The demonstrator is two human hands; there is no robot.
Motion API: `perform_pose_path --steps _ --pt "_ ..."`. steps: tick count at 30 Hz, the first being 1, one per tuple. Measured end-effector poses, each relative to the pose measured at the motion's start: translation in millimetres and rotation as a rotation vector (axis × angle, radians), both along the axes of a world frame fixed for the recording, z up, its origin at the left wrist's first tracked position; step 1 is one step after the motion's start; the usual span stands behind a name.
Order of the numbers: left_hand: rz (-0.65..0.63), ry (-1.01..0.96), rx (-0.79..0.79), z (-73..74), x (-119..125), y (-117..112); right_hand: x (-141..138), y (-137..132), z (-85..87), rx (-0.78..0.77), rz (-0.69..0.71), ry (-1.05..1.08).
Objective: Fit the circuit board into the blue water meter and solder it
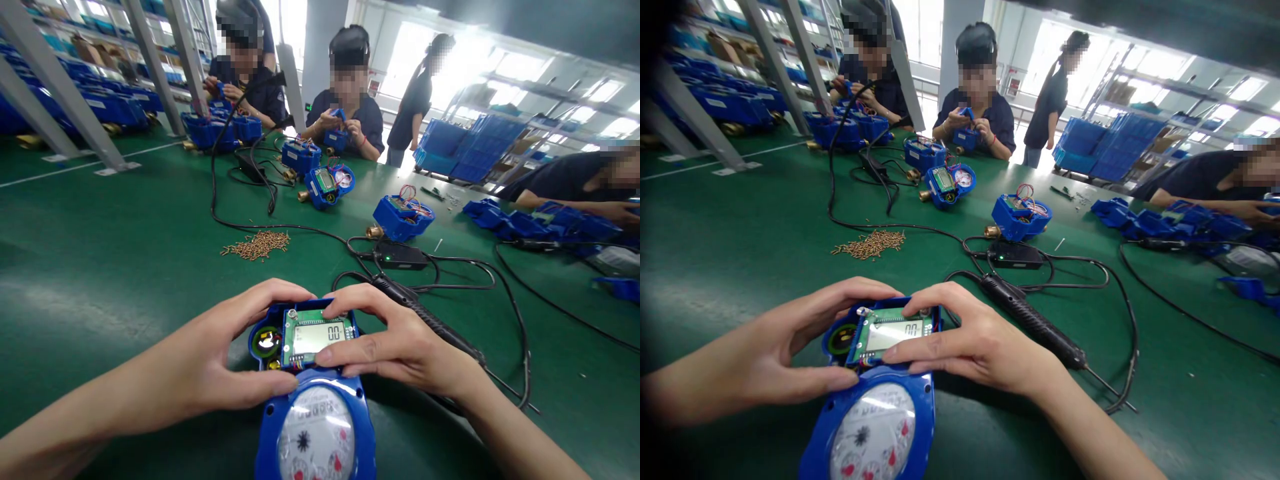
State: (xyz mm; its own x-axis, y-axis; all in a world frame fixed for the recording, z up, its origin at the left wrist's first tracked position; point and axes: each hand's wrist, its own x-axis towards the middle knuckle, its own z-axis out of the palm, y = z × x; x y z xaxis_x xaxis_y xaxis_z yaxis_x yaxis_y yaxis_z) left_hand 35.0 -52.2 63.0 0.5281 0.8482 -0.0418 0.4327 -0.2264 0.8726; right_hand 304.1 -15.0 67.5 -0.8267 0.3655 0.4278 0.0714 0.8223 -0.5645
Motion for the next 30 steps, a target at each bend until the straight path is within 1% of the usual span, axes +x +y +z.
perform_pose_path --steps 6,8,11,13,16,19,22,24,27,28,30 --pt "0.125 -0.137 -0.023 -5.5 10.2 -3.9 0.7 2.8 -2.0 -0.022 0.01 0.025" --pt "0.105 -0.177 -0.085 -5.3 7.8 -1.8 1.3 2.8 -2.4 -0.034 0.012 0.035" --pt "0.041 -0.243 -0.257 -1.6 -0.9 2.7 2.4 1.1 -4.3 -0.041 -0.015 0.041" --pt "0.0 -0.256 -0.321 1.2 -6.3 3.9 2.9 -0.7 -7.5 -0.032 -0.034 0.05" --pt "-0.036 -0.22 -0.291 1.2 -8.6 2.4 2.3 -3.6 -15.6 -0.022 -0.056 0.102" --pt "-0.041 -0.181 -0.249 -4.9 -4.4 1.1 0.1 -6.5 -24.9 -0.051 -0.084 0.174" --pt "-0.063 -0.227 -0.287 -8.5 2.2 2.9 -1.9 -8.1 -30.7 -0.07 -0.1 0.234" --pt "-0.044 -0.266 -0.372 -5.3 5.6 5.1 -2.6 -7.8 -31.2 -0.062 -0.1 0.239" --pt "-0.014 -0.267 -0.474 4.6 7.1 7.5 -2.8 -6.1 -28.1 -0.046 -0.091 0.201" --pt "-0.02 -0.257 -0.478 7.4 6.9 7.8 -2.7 -5.5 -26.7 -0.046 -0.085 0.193" --pt "-0.034 -0.245 -0.434 10.3 6.4 7.1 -2.3 -4.7 -24.7 -0.049 -0.074 0.194"
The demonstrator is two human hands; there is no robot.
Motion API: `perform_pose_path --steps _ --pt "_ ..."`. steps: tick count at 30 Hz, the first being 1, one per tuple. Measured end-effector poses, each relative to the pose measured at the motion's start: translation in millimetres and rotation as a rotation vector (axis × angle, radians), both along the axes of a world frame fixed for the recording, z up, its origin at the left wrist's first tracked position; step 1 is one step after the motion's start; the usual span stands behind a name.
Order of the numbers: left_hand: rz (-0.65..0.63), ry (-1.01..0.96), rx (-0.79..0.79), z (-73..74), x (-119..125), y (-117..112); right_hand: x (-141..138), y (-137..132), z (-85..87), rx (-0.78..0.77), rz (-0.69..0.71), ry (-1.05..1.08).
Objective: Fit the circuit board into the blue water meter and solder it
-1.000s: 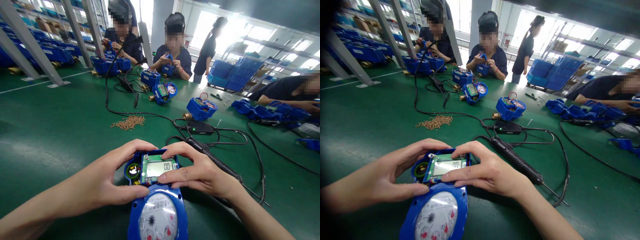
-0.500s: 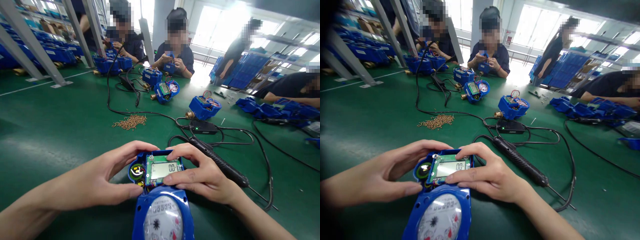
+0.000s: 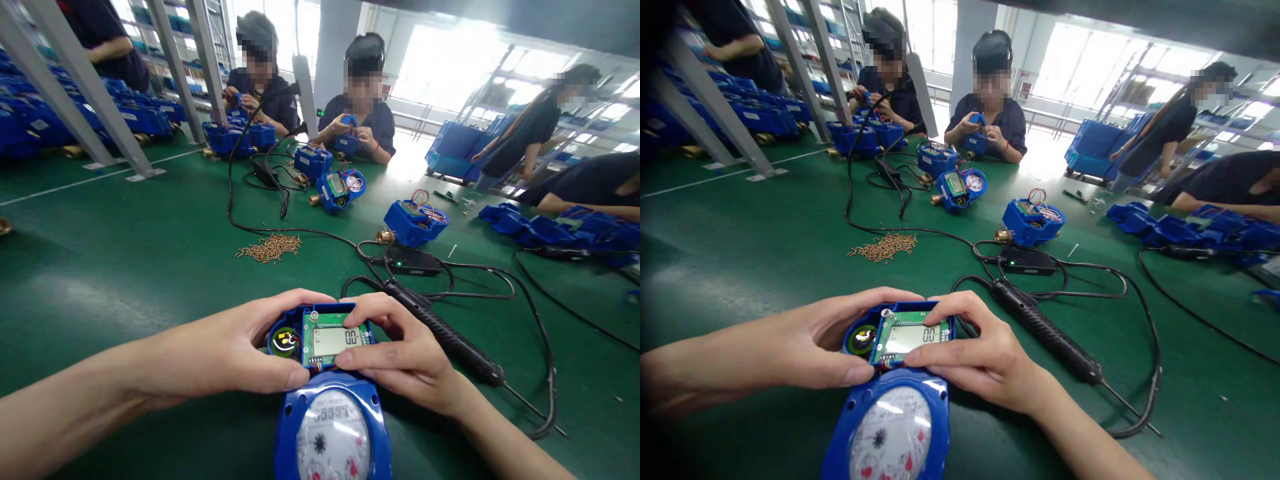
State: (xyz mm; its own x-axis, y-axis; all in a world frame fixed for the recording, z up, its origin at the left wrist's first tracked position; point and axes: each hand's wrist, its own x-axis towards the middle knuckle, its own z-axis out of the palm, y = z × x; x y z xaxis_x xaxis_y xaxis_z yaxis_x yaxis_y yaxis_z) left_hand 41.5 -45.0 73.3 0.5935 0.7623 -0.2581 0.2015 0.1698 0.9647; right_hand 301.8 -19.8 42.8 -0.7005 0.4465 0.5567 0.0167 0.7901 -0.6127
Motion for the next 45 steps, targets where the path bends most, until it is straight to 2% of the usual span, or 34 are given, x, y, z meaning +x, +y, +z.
perform_pose_path --steps 5,10,17,21,24,32,37,41,45 --pt "0.085 -0.057 0.041 -5.1 2.0 -2.0 3.3 0.9 2.4 -0.018 0.029 -0.035" --pt "0.049 0.002 0.108 -9.4 2.5 5.4 5.3 3.3 5.7 -0.013 0.069 -0.055" --pt "0.011 0.061 0.182 -2.9 3.7 4.5 3.1 2.0 8.8 0.014 0.04 -0.084" --pt "0.115 0.132 0.289 -4.0 11.6 -2.2 3.1 0.6 5.9 0.012 0.029 -0.083" --pt "0.167 0.123 0.332 -7.4 17.1 -5.0 2.4 0.1 1.0 -0.044 0.033 -0.032" --pt "0.201 0.174 0.466 -17.4 24.4 -8.3 -2.7 -0.9 -8.5 -0.177 0.097 0.095" --pt "0.157 0.209 0.455 -18.0 23.7 -8.2 -2.8 -5.1 -10.5 -0.193 0.064 0.102" --pt "0.146 0.208 0.389 -15.3 16.6 -4.7 -3.0 -7.4 -10.3 -0.207 0.028 0.096" --pt "0.039 0.124 0.276 -12.8 3.7 0.5 -2.8 -7.5 -8.1 -0.201 0.021 0.056"
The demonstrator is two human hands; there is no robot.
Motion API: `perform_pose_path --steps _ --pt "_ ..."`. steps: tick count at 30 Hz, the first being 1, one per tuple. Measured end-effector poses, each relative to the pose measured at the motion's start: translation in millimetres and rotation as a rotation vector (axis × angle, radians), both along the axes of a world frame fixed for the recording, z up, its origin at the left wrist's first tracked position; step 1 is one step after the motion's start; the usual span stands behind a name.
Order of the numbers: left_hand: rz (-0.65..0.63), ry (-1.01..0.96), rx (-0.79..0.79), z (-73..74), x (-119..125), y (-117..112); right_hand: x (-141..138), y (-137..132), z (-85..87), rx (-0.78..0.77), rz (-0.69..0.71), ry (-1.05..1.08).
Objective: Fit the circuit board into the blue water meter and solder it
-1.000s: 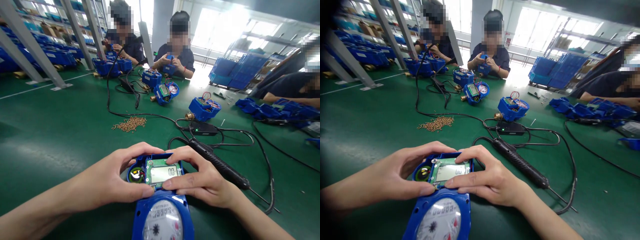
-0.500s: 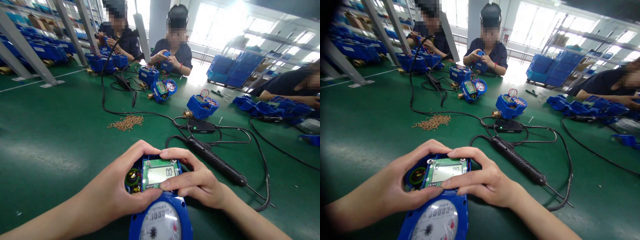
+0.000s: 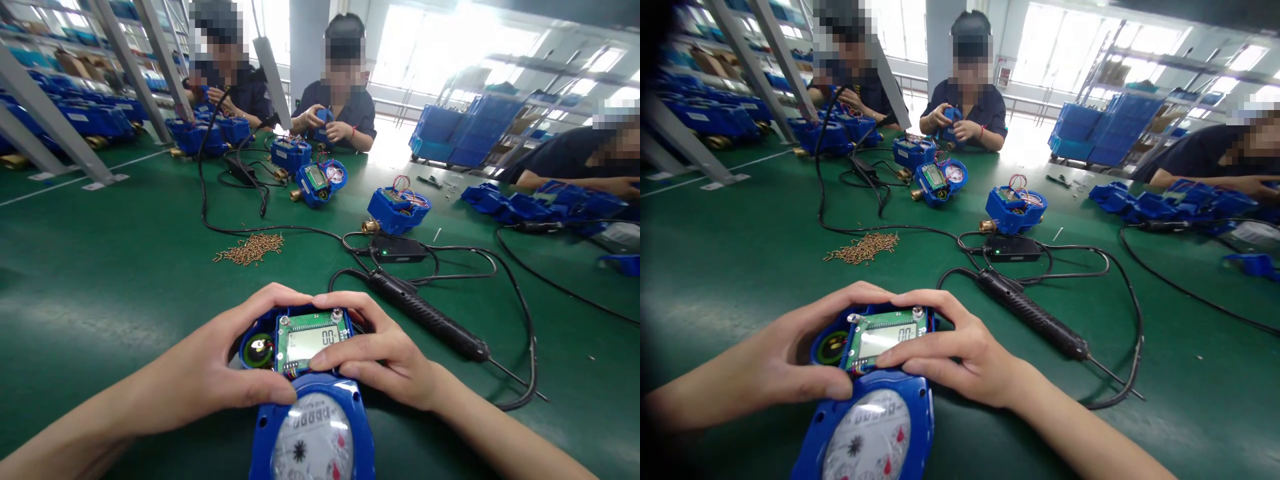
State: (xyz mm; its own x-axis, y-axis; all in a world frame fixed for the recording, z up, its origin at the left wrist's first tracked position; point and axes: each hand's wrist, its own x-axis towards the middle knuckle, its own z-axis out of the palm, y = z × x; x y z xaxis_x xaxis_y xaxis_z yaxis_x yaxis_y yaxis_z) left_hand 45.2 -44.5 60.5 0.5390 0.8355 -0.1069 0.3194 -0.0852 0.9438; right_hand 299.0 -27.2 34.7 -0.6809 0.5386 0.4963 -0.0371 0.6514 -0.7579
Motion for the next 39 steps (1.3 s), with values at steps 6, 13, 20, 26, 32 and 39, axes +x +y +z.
perform_pose_path --steps 6,13,20,26,32,39 --pt "0.029 -0.018 0.014 -2.3 -1.1 0.6 1.0 0.6 1.2 0.012 -0.008 -0.017" --pt "0.132 -0.114 -0.017 -5.5 -3.8 1.4 0.6 -0.8 6.7 0.12 -0.015 -0.106" --pt "-0.046 -0.129 -0.028 -9.7 -13.2 10.3 -0.9 -6.4 13.1 0.223 -0.1 -0.203" --pt "-0.158 -0.279 -0.261 -9.8 -20.2 17.9 -1.8 -6.6 15.2 0.22 -0.113 -0.217" --pt "-0.16 -0.255 -0.231 -2.7 -19.6 14.1 -0.2 -6.1 13.8 0.209 -0.101 -0.217" --pt "0.003 0.071 0.23 -4.1 -8.0 -1.2 -1.6 -7.6 5.2 0.199 -0.124 -0.152"
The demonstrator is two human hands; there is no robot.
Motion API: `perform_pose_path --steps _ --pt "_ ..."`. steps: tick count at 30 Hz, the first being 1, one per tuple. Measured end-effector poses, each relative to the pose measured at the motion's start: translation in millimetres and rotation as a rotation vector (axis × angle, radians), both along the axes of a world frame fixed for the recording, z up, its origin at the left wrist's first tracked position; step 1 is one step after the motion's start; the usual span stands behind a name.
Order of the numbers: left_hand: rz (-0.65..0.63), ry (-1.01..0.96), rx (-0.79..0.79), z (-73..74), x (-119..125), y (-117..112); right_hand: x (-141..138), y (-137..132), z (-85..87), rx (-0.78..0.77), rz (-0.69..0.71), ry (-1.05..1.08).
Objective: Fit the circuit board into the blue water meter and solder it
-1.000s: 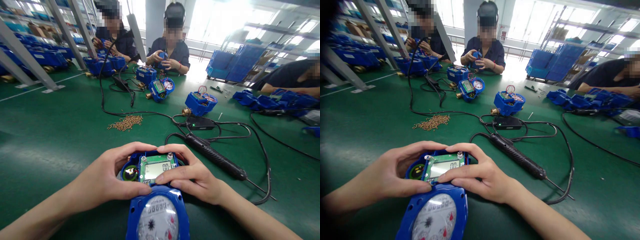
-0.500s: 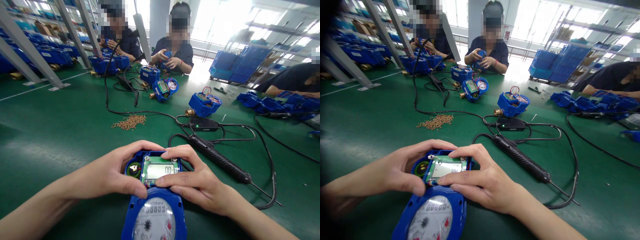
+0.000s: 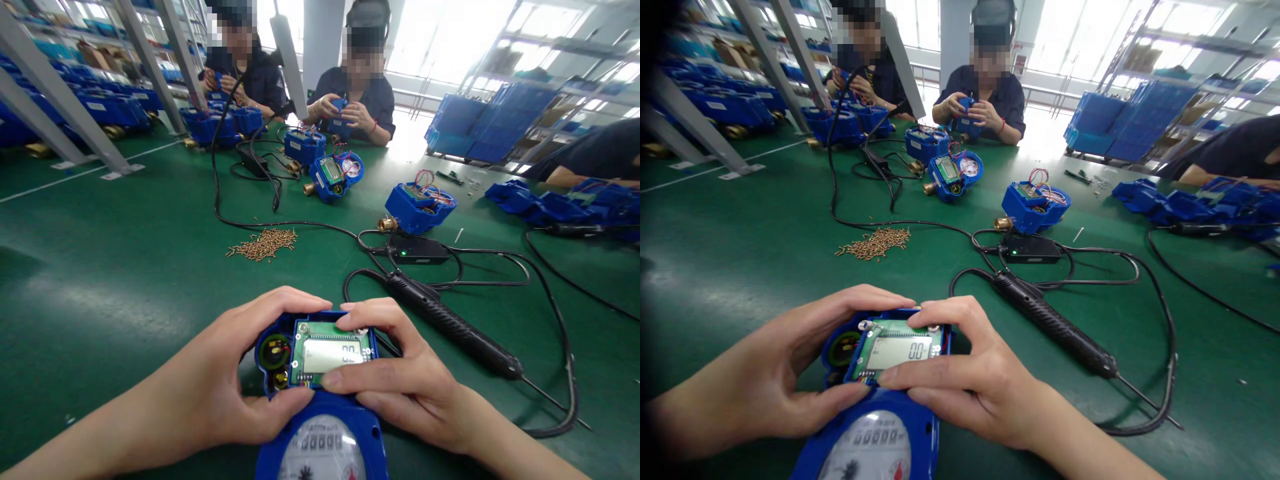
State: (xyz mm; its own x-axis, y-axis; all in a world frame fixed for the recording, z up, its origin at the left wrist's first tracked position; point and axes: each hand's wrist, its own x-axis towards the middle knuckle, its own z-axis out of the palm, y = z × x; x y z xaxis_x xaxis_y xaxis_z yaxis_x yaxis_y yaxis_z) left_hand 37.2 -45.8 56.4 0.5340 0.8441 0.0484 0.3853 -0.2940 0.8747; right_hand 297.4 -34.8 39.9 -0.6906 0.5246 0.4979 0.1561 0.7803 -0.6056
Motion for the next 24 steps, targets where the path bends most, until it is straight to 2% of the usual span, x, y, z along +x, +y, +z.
perform_pose_path --steps 3,7,11,16,24 --pt "-0.011 0.074 0.139 -1.0 1.8 -0.5 -1.9 -0.1 -2.1 -0.009 0.0 0.021" --pt "-0.051 0.15 0.221 3.4 8.0 3.7 -2.8 -0.8 0.1 -0.032 -0.011 0.012" --pt "-0.066 0.184 0.18 8.4 10.1 5.7 -3.0 -2.8 4.1 -0.016 -0.031 -0.025" --pt "-0.17 0.306 0.12 13.4 3.1 8.3 -3.1 -5.6 3.6 0.017 -0.058 -0.03" --pt "-0.166 0.206 0.067 25.1 4.5 13.0 -4.3 -11.9 -1.3 0.017 -0.094 0.014"
